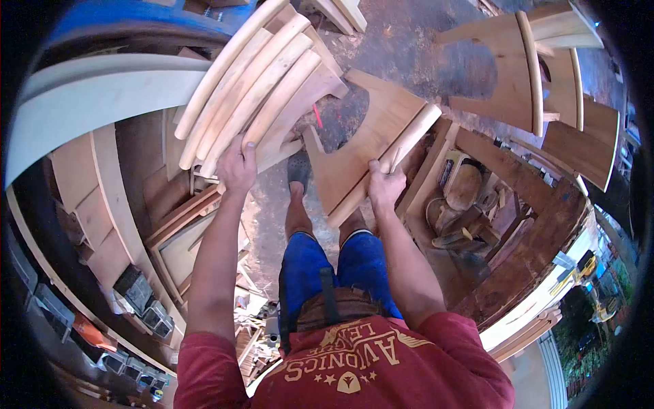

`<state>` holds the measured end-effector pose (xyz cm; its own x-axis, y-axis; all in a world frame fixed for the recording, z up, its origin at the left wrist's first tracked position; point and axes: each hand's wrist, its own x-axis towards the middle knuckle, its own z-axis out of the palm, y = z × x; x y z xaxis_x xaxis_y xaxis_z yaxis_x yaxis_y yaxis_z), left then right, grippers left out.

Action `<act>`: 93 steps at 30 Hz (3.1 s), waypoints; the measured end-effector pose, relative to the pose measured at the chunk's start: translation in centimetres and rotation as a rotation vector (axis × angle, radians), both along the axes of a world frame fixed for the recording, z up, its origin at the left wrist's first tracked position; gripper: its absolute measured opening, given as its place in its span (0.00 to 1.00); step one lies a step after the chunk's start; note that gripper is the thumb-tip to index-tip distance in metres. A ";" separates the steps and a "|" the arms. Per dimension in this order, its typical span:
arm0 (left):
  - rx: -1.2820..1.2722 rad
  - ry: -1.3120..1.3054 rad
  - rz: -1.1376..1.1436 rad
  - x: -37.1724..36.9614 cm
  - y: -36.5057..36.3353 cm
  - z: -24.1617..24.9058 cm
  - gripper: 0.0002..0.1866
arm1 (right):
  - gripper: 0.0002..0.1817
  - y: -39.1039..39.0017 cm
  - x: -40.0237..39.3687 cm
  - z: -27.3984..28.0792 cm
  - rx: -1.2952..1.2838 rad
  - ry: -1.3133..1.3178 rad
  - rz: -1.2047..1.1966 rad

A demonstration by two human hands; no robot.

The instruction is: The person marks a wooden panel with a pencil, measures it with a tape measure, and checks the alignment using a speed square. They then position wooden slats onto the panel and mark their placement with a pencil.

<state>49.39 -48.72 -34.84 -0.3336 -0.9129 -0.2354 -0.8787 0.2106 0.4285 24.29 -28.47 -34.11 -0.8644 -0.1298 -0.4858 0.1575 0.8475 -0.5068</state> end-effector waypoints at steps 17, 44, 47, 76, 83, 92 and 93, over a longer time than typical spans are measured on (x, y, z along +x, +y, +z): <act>-0.059 0.115 0.027 -0.2 0.3 1.0 0.18 | 0.19 4.4 -8.2 11.7 -0.015 0.087 0.284; -0.034 0.001 -0.026 0.2 0.0 0.3 0.20 | 0.20 -1.5 -14.0 5.8 0.228 -0.086 1.364; 0.038 -0.072 0.004 -0.5 0.1 1.5 0.23 | 0.20 -3.1 -14.7 5.9 0.224 -0.224 1.298; 0.054 0.045 -0.046 0.2 -0.5 1.1 0.22 | 0.08 -2.6 -5.3 6.1 0.038 0.214 1.985; 0.069 0.033 -0.029 0.2 -0.4 1.1 0.23 | 0.06 -3.4 -2.7 5.8 0.220 0.185 2.083; 0.107 0.123 0.000 0.5 -0.5 1.4 0.23 | 0.07 1.8 -1.1 2.8 0.105 0.392 2.121; 0.081 0.121 -0.015 0.7 -0.4 1.1 0.23 | 0.08 2.3 -1.0 3.4 0.167 0.342 2.125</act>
<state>50.11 -49.17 -33.77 -0.3777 -0.8872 -0.2649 -0.8166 0.1843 0.5470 23.27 -26.20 -30.75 0.4537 -0.7439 -0.4907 -0.8907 -0.3954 -0.2242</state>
